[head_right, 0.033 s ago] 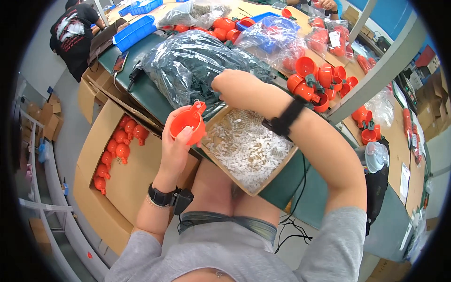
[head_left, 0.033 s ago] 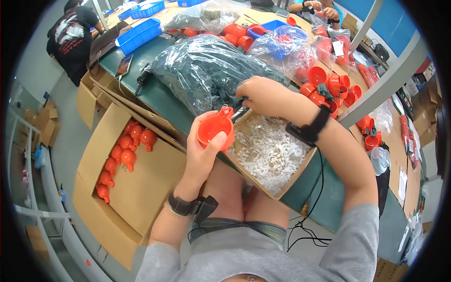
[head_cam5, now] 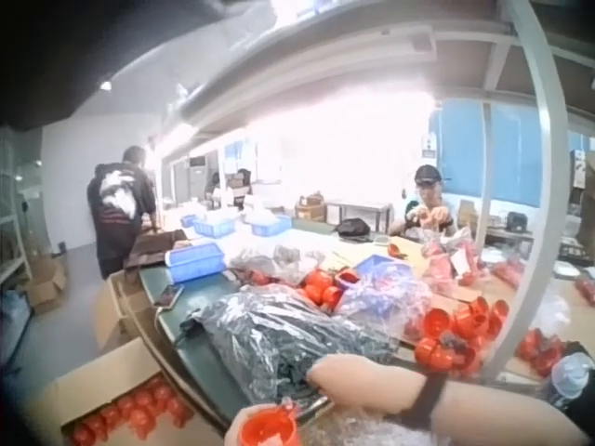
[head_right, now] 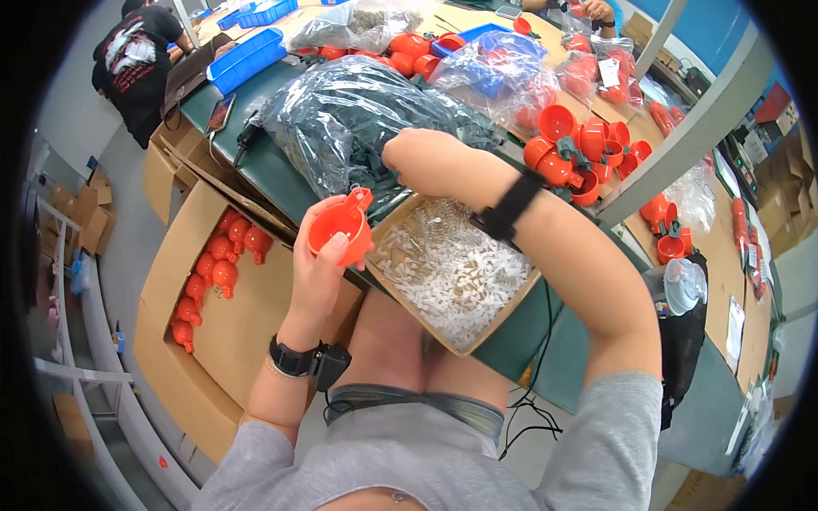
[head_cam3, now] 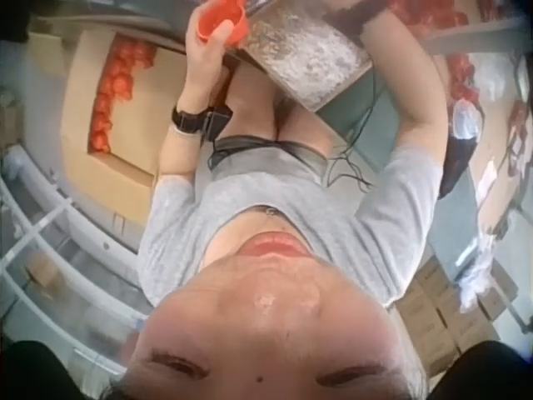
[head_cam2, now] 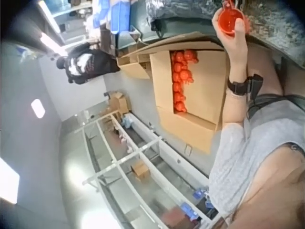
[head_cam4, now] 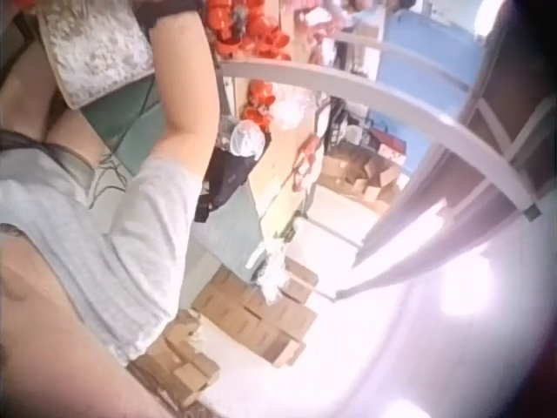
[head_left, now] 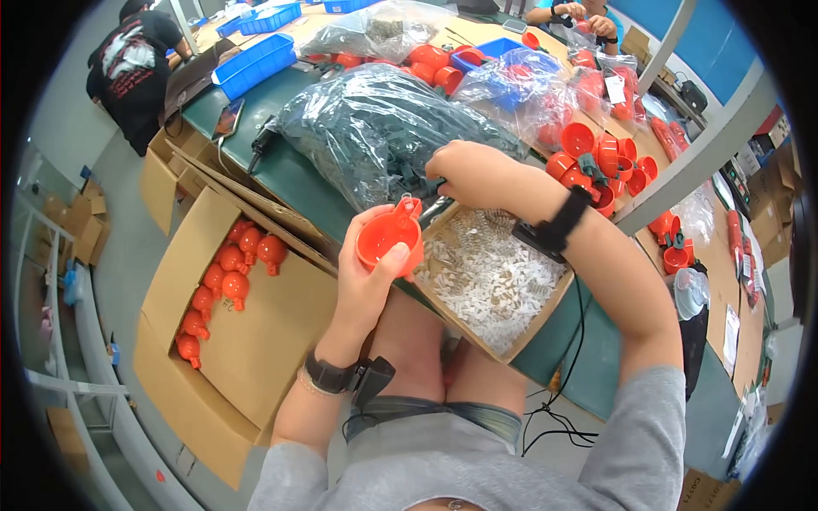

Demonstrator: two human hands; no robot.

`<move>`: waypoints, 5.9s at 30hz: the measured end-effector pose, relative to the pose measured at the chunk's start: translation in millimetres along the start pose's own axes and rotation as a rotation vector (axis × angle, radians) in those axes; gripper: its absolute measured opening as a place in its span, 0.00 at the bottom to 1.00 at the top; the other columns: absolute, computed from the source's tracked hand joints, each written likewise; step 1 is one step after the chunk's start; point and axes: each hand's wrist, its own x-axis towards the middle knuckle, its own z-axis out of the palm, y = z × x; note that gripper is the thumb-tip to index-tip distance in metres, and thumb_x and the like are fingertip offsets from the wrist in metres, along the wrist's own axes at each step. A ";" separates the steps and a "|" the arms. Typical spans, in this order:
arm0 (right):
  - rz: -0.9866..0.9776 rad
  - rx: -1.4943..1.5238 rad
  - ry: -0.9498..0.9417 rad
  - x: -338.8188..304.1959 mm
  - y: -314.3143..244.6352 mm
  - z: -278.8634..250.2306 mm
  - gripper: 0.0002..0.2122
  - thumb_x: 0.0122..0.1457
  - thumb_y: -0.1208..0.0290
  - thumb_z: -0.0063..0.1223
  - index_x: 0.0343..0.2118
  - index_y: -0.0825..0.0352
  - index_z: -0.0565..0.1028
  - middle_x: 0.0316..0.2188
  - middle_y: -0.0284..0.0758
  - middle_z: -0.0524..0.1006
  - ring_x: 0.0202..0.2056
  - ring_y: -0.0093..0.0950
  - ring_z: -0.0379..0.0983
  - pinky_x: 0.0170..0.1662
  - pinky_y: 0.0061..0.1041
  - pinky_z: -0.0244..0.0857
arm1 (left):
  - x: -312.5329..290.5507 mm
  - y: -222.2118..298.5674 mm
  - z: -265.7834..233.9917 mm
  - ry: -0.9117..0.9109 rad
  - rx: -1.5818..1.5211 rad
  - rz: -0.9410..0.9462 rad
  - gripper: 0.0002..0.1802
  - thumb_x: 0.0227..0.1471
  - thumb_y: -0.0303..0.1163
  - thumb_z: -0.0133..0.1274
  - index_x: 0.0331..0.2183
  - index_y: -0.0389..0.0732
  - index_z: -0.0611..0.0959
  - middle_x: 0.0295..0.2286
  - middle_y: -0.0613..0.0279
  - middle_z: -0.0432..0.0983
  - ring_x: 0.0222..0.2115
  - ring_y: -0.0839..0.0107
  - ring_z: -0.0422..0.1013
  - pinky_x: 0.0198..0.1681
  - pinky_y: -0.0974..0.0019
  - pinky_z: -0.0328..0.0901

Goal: The person picks up a red cup and a green plastic part, fits the green part into the side of the cup by hand, and places the assembled unit into a cardboard box.

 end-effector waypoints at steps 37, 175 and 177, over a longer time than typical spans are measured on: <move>0.459 1.316 0.540 -150.2 6.5 19.3 0.16 0.49 0.83 0.55 0.40 0.70 0.64 0.35 0.36 0.71 0.37 0.25 0.73 0.40 0.24 0.71 | 28.8 -13.6 55.4 -0.462 -0.134 -0.186 0.29 0.41 0.37 0.58 0.44 0.32 0.72 0.39 0.59 0.72 0.38 0.76 0.69 0.43 0.72 0.64; 0.256 0.227 0.227 -159.6 -24.2 49.9 0.04 0.45 0.74 0.56 0.25 0.65 0.75 0.25 0.37 0.69 0.31 0.37 0.70 0.33 0.34 0.65 | -53.4 78.1 -146.6 0.524 0.166 0.204 0.25 0.49 0.36 0.52 0.46 0.35 0.64 0.38 0.58 0.69 0.28 0.77 0.67 0.30 0.75 0.64; 0.221 0.215 0.228 -151.7 -25.1 52.1 0.04 0.44 0.74 0.56 0.25 0.64 0.74 0.25 0.36 0.68 0.31 0.37 0.70 0.33 0.34 0.65 | -55.9 99.7 -85.3 0.280 0.027 0.194 0.35 0.46 0.37 0.55 0.52 0.35 0.61 0.43 0.56 0.66 0.30 0.74 0.68 0.31 0.73 0.65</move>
